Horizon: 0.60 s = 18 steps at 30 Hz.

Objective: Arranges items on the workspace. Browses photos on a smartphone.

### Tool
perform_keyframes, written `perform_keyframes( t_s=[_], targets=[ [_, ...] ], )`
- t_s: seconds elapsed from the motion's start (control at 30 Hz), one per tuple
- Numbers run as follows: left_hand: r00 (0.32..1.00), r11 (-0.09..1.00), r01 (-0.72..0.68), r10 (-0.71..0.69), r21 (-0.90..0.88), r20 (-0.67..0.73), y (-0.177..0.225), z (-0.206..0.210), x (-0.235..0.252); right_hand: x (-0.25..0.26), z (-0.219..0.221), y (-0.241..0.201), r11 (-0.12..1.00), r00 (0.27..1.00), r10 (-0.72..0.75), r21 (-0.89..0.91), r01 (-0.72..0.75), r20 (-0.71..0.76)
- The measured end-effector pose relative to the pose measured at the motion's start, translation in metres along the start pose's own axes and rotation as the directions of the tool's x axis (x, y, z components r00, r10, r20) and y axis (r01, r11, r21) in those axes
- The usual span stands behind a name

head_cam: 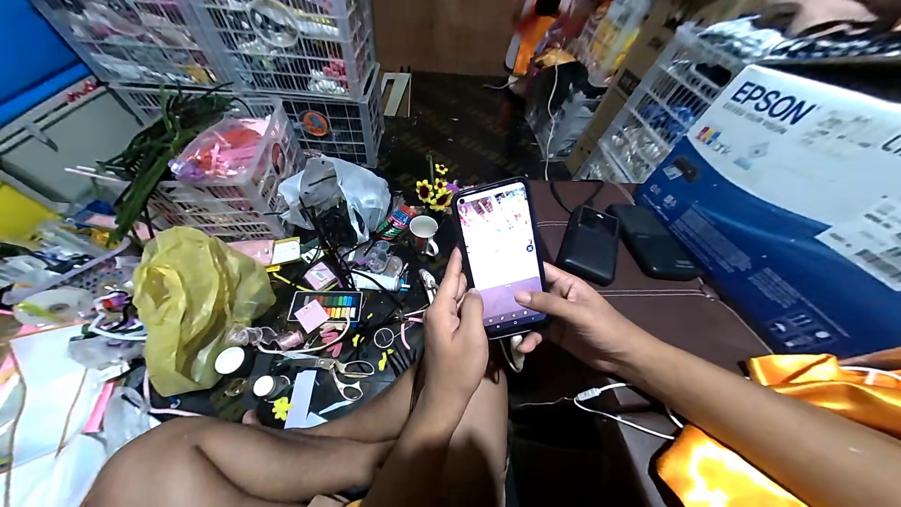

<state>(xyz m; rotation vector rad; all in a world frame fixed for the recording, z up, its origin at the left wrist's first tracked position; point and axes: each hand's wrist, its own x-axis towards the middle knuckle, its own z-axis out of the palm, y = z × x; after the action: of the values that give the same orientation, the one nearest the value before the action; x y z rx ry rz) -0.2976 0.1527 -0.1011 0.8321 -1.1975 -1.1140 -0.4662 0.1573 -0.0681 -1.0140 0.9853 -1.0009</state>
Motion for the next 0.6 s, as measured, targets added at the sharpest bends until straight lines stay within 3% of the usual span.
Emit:
perform_keyframes(
  t_s=[0.37,0.6],
  targets=[
    [1.000,1.000,0.006,-0.006,0.006,0.006,0.0024,0.0015,0.0020,0.0007,0.0025,-0.0013,1.000,0.998,0.009,-0.027,-0.010,-0.061],
    [1.000,1.000,0.000,0.000,0.022,0.010,0.0041,0.0009,0.0037,0.0004,-0.0015,0.0009,1.000,1.000,-0.022,0.014,0.022,-0.005]
  ],
)
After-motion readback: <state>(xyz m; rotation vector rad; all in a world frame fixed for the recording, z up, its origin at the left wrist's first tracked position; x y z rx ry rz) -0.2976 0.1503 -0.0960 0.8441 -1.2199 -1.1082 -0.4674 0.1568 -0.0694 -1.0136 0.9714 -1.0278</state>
